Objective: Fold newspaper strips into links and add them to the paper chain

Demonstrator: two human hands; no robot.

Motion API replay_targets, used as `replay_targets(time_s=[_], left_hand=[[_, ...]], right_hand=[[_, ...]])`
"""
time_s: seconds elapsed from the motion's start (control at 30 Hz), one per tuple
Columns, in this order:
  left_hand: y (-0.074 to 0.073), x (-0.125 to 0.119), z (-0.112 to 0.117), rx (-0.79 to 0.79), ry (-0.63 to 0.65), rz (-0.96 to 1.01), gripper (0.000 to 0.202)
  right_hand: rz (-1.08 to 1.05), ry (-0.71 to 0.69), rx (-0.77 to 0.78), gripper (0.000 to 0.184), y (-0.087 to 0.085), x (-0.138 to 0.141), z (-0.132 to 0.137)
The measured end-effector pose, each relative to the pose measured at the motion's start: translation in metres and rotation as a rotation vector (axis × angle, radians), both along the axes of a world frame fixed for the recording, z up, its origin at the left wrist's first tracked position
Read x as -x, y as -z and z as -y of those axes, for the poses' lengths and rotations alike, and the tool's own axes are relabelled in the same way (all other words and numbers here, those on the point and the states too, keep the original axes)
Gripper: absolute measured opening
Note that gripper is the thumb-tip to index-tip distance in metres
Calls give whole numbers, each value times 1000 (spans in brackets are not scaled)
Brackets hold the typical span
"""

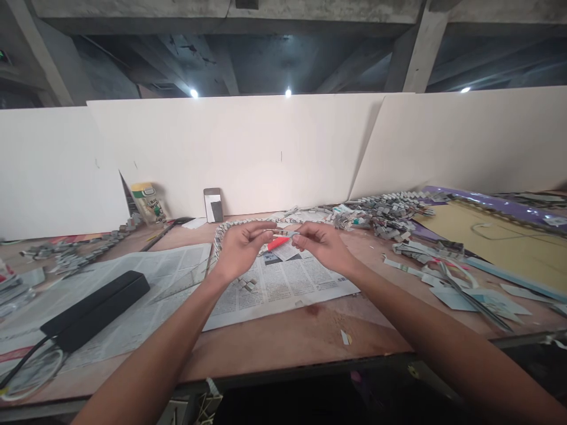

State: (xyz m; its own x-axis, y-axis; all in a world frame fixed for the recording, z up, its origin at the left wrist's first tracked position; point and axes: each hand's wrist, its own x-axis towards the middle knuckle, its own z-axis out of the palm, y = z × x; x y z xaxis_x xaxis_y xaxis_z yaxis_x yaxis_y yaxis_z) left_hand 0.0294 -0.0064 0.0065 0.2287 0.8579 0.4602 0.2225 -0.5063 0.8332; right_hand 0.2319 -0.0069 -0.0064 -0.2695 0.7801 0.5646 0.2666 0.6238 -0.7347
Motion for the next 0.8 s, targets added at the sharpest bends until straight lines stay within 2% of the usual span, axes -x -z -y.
replay_targets(time_s=[0.1,0.23,0.43,0.6,0.8], left_hand=[[0,0,1,-19,28,6,35],[-1,0,2,-67,-31,-162,37],[1,-2,4,-204,-35,-321,24],[1,-2,4,-181,32,-327,24],[0,0,4,-50,56,-229,22]], right_hand=[[12,21,-10,24,-2,0,2],[73,57,-60,22,-2,-1,2],[194,10,-166,15,2,-1,4],[238,-10,-194,20,-1,-2,6],[228,30,-171,19,-2,2,7]])
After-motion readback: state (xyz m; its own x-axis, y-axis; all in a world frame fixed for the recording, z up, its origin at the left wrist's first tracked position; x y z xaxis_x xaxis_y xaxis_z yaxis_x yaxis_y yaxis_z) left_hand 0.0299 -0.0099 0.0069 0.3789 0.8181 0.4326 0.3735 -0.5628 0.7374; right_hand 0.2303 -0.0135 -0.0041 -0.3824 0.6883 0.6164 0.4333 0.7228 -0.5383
